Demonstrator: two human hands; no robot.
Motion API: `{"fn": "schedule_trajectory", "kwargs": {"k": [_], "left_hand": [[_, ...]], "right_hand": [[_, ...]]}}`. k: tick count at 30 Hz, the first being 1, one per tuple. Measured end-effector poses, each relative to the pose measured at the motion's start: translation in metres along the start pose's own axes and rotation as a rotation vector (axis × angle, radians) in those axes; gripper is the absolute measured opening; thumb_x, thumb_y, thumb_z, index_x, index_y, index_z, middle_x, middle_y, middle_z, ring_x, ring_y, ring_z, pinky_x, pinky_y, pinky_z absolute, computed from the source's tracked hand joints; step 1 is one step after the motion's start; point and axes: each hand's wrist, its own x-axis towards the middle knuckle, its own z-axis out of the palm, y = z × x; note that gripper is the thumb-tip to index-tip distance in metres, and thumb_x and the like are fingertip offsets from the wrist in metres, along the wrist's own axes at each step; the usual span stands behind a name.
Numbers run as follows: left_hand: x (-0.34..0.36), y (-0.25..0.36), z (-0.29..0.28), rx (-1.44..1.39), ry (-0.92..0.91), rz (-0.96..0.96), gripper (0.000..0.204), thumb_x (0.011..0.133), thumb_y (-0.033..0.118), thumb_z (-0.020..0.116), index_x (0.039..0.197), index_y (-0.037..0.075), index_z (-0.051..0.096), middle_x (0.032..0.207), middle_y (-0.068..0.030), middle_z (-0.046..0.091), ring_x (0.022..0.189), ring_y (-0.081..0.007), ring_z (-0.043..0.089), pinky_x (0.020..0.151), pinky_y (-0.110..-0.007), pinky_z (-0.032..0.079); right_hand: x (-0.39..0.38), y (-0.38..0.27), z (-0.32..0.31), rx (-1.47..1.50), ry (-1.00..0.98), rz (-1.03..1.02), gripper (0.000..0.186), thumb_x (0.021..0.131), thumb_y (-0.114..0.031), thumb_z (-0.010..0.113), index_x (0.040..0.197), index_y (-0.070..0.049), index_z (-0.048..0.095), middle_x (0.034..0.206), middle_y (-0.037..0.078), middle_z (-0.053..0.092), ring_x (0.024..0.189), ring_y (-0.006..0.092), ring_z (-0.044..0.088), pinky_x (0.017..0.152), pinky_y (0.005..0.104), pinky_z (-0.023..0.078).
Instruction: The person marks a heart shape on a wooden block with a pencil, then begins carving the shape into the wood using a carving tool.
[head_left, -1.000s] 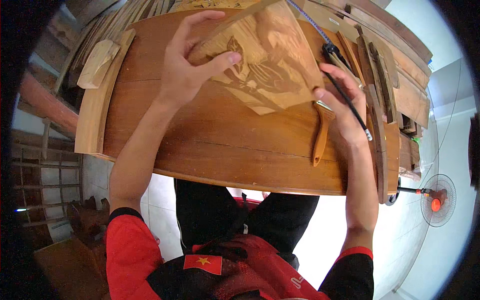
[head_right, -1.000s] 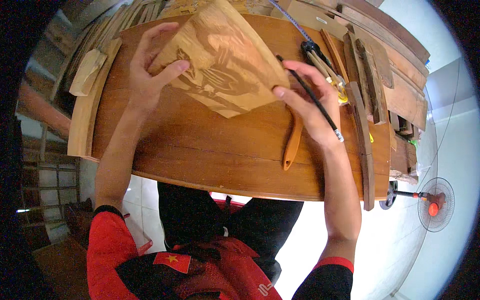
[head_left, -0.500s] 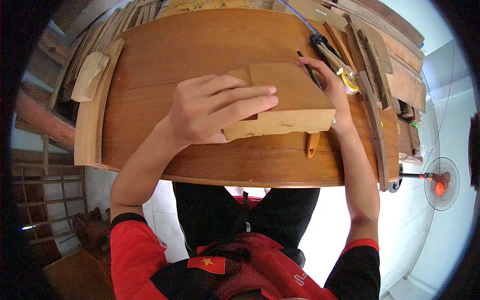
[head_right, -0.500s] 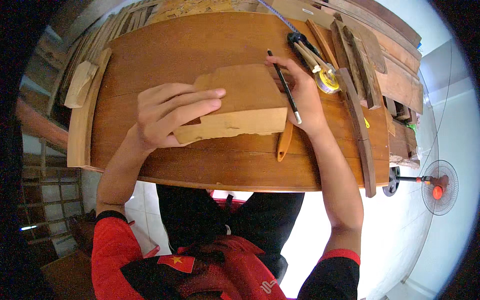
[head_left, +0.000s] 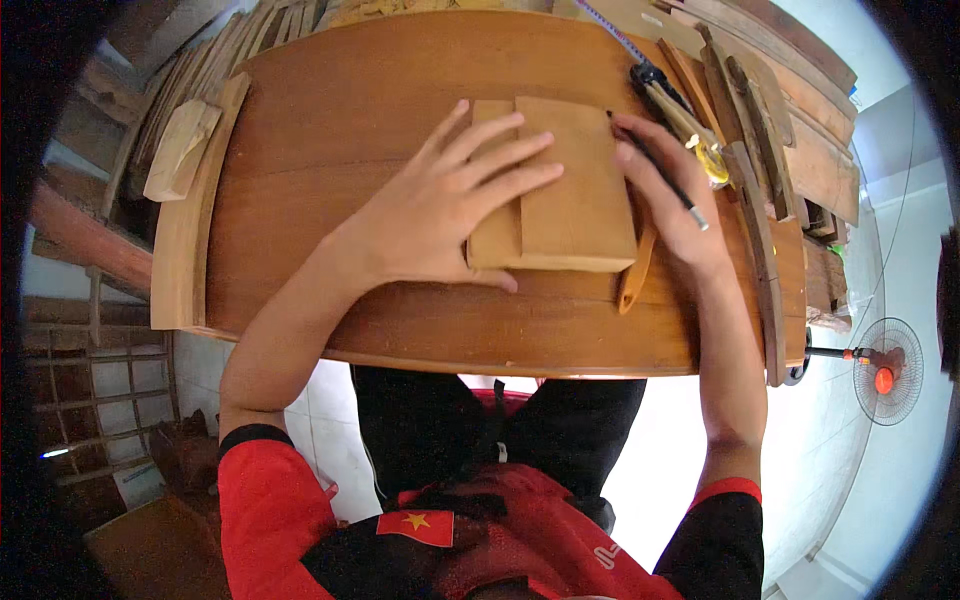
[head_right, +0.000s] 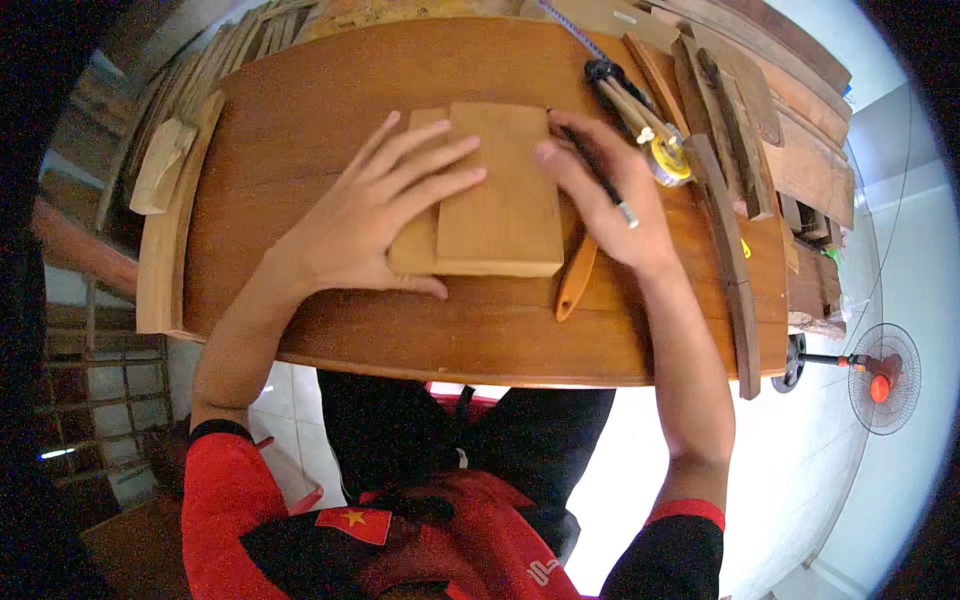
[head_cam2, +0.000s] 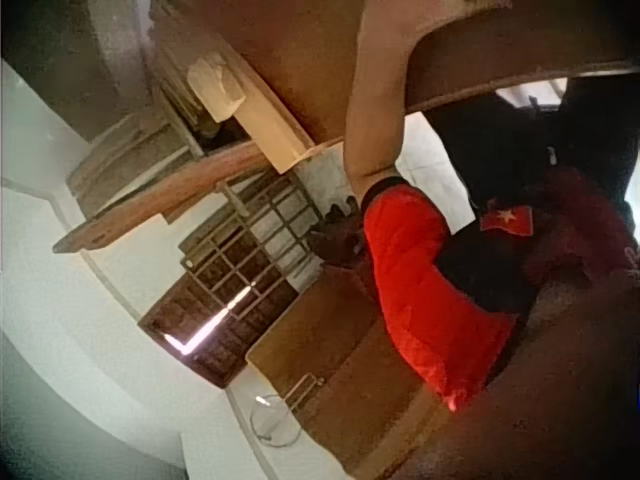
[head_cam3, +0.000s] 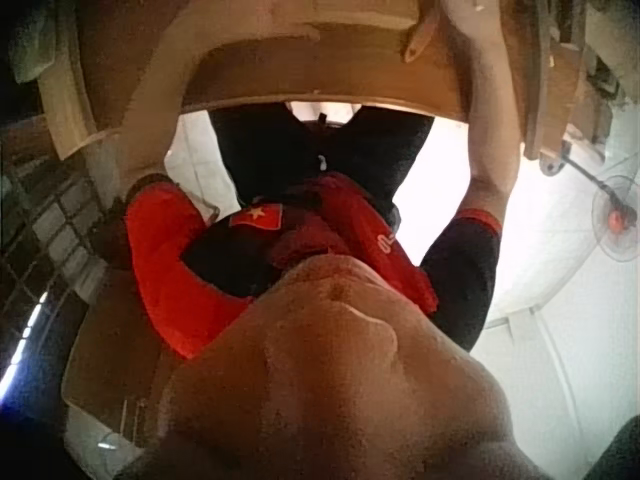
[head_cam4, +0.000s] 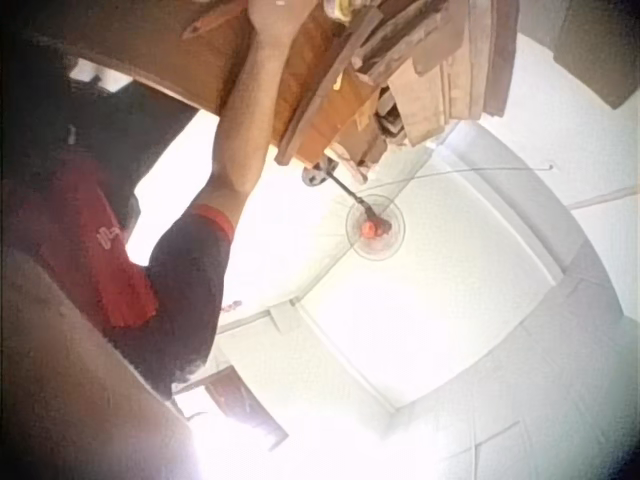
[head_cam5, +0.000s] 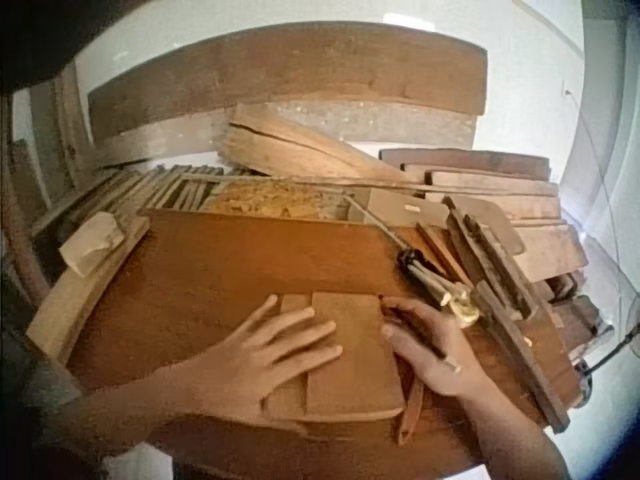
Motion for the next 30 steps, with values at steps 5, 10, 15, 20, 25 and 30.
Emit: {"fn": "schedule_trajectory", "kwargs": {"k": [5, 10, 15, 20, 25, 30], "left_hand": [[0.0, 0.003, 0.004, 0.011, -0.092, 0.027, 0.124, 0.061, 0.077, 0.079, 0.16, 0.013, 0.039, 0.165, -0.0132, 0.038, 0.152, -0.0346, 0.034, 0.128, -0.061, 0.017], [0.003, 0.003, 0.007, -0.001, -0.089, 0.044, 0.133, 0.056, 0.08, 0.077, 0.161, 0.01, 0.037, 0.164, -0.0159, 0.039, 0.151, -0.0372, 0.035, 0.127, -0.06, 0.02], [-0.001, 0.001, 0.01, -0.071, -0.078, 0.008, 0.132, 0.055, 0.077, 0.08, 0.161, 0.011, 0.038, 0.165, -0.0165, 0.037, 0.151, -0.0393, 0.034, 0.125, -0.057, 0.025], [-0.003, -0.027, 0.001, -0.132, 0.008, -0.055, 0.105, 0.074, 0.061, 0.083, 0.158, 0.012, 0.044, 0.165, -0.0181, 0.037, 0.15, -0.0396, 0.035, 0.124, -0.052, 0.029], [-0.008, -0.041, -0.015, -0.251, -0.052, -0.359, 0.069, 0.091, 0.05, 0.074, 0.148, 0.014, 0.056, 0.151, -0.0191, 0.054, 0.134, -0.0393, 0.055, 0.114, -0.046, 0.044], [-0.022, -0.034, -0.028, -0.078, -0.098, -0.451, 0.06, 0.089, 0.039, 0.08, 0.138, 0.01, 0.062, 0.133, -0.0121, 0.064, 0.123, -0.033, 0.064, 0.101, -0.041, 0.052]], "right_hand": [[-0.001, -0.004, 0.012, -0.087, -0.075, -0.056, 0.059, 0.095, -0.027, 0.078, 0.138, 0.008, 0.058, 0.124, 0.023, 0.07, 0.115, 0.0202, 0.065, 0.101, 0.034, 0.05], [0.003, -0.006, 0.013, -0.338, -0.105, -0.181, 0.058, 0.098, -0.027, 0.073, 0.145, -0.001, 0.052, 0.124, 0.028, 0.069, 0.117, 0.0388, 0.069, 0.1, 0.0423, 0.051], [0.011, -0.002, 0.012, -0.292, -0.196, -0.184, 0.058, 0.101, -0.028, 0.069, 0.149, -0.002, 0.048, 0.133, 0.028, 0.065, 0.127, 0.0385, 0.063, 0.107, 0.0433, 0.048], [0.033, -0.001, 0.006, -0.306, -0.381, -0.256, 0.06, 0.105, -0.033, 0.064, 0.153, -0.004, 0.043, 0.15, 0.024, 0.054, 0.14, 0.0359, 0.053, 0.116, 0.0421, 0.041], [0.069, -0.004, 0.015, -0.309, -0.446, -0.346, 0.053, 0.102, -0.021, 0.068, 0.15, -0.006, 0.05, 0.147, 0.014, 0.06, 0.136, 0.0269, 0.056, 0.116, 0.0373, 0.041], [0.061, -0.011, 0.015, -0.34, -0.127, -0.333, 0.041, 0.098, -0.021, 0.074, 0.133, -0.003, 0.063, 0.109, 0.012, 0.074, 0.102, 0.0183, 0.069, 0.093, 0.0343, 0.053]]}}
